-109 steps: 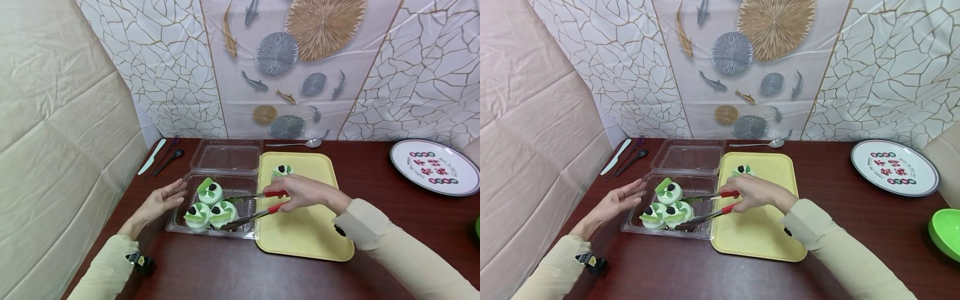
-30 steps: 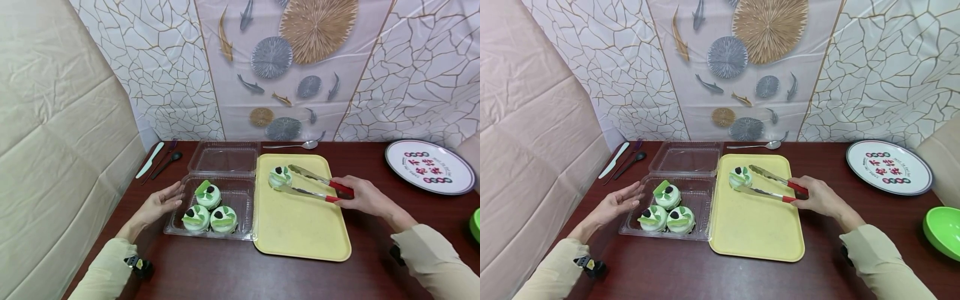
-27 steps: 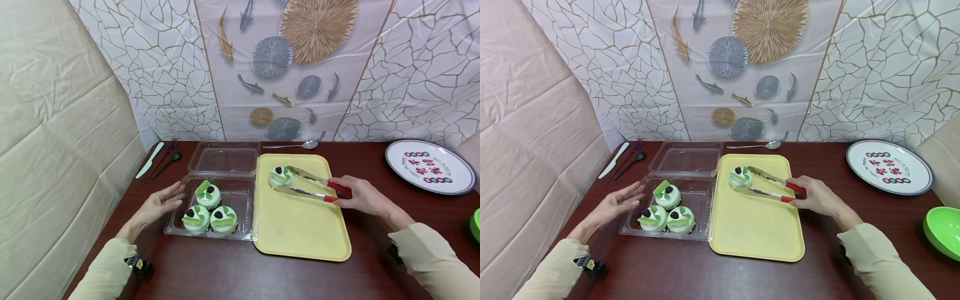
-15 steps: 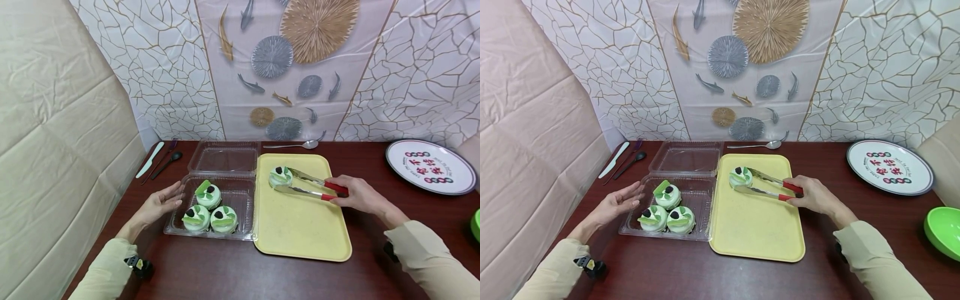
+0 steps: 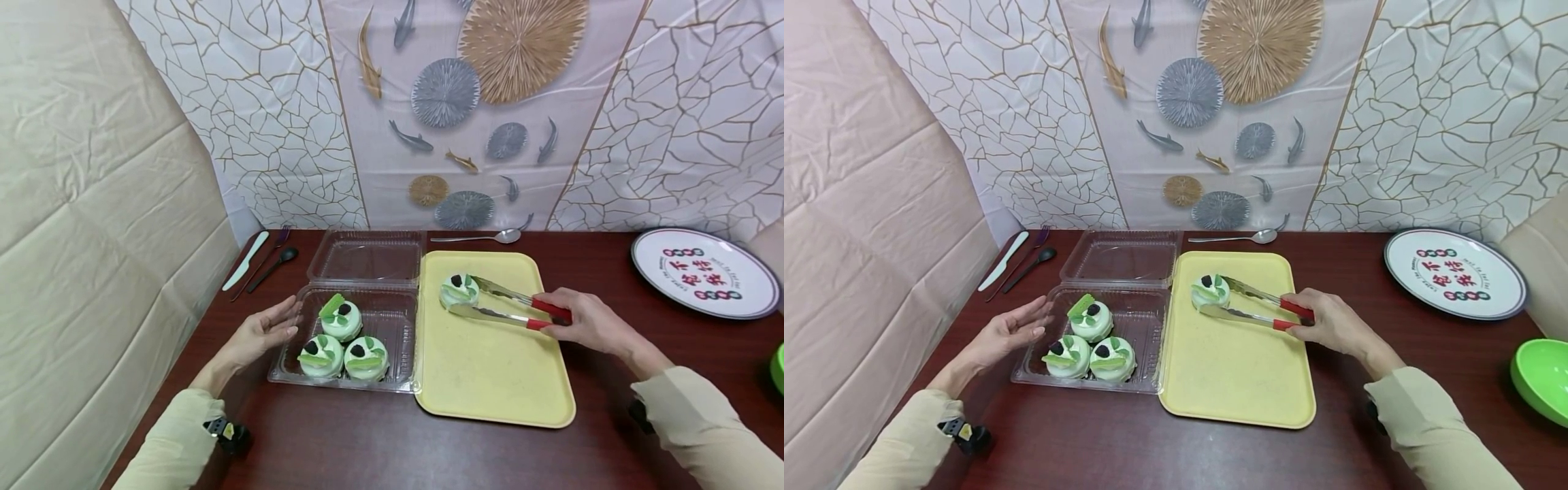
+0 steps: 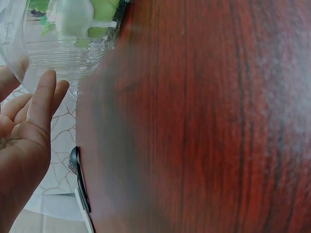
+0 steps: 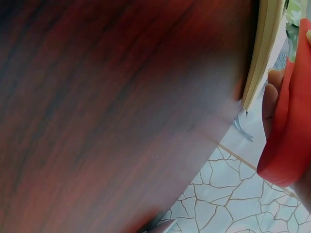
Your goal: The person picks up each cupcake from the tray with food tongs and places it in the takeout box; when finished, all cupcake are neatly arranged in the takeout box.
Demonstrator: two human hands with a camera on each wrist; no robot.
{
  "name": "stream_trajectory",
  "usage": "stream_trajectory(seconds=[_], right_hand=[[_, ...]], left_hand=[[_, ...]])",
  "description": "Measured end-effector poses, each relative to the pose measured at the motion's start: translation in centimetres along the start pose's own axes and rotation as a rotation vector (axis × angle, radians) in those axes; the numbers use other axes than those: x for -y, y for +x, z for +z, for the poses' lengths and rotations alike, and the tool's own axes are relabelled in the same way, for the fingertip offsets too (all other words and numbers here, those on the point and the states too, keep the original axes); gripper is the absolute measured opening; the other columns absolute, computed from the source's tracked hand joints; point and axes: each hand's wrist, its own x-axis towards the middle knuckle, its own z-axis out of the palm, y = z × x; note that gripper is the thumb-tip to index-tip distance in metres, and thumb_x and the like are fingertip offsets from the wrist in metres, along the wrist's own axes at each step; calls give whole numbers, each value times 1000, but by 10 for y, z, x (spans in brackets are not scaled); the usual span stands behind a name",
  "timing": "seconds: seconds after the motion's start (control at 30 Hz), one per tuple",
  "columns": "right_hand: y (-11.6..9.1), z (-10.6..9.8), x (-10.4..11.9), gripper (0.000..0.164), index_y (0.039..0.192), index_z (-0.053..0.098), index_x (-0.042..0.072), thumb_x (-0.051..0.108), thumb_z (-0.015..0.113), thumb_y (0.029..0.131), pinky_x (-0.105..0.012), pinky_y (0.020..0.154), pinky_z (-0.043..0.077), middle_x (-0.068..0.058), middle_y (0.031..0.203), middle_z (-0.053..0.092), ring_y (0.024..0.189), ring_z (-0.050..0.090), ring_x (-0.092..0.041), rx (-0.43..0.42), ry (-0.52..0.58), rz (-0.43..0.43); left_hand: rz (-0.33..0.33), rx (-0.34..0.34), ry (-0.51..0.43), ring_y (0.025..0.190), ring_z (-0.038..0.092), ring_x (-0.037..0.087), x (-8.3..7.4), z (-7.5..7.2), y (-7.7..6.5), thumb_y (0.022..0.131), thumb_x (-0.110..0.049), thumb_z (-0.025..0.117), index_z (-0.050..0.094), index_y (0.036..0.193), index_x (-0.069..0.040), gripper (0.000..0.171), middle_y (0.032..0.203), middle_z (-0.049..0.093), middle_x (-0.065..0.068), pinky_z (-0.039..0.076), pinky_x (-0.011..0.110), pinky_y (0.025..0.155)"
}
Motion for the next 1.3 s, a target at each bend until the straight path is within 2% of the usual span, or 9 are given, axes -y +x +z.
stream_trajectory(seconds=[0.13,0.4,0.63,0.87,1.1,1.3], right_hand=[[-4,-3,2,49,121,66,-2,10,83,76,-19,64,42,-10,98,67,79,51,-8,-31,11,0],[0,-14,23,49,119,67,2,6,84,73,-17,58,41,-9,101,66,71,49,-1,-111,39,-90],[22,-10,57,51,123,67,5,7,82,75,-19,67,47,-6,106,69,87,54,-2,-71,64,-166],[44,1,80,48,122,67,2,4,80,76,-23,67,49,-3,104,69,83,54,-9,7,94,-279],[56,7,93,47,121,68,2,7,78,75,-21,65,46,-2,102,69,80,54,-5,60,4,-326],[58,9,98,46,118,69,4,9,78,73,-24,68,48,1,100,69,79,57,-5,50,-80,-347]], left_hand=[[-12,-2,3,118,50,-14,-1,0,0,98,-6,57,11,154,7,74,157,17,33,46,9,93],[-26,-6,4,119,49,-14,-1,-1,0,98,-5,57,12,154,6,73,157,19,31,46,9,93],[-28,-5,-2,118,50,-14,0,-1,0,98,-5,57,11,154,6,73,157,19,31,46,9,93],[-26,-3,-9,119,49,-14,1,-2,1,97,-5,57,12,154,6,74,158,18,30,46,10,93],[-24,-2,-8,119,49,-14,0,-1,1,97,-5,57,12,154,6,74,157,20,31,46,10,93],[-24,-4,-5,119,48,-15,1,-1,1,97,-5,58,12,154,6,74,157,20,32,46,10,93]])
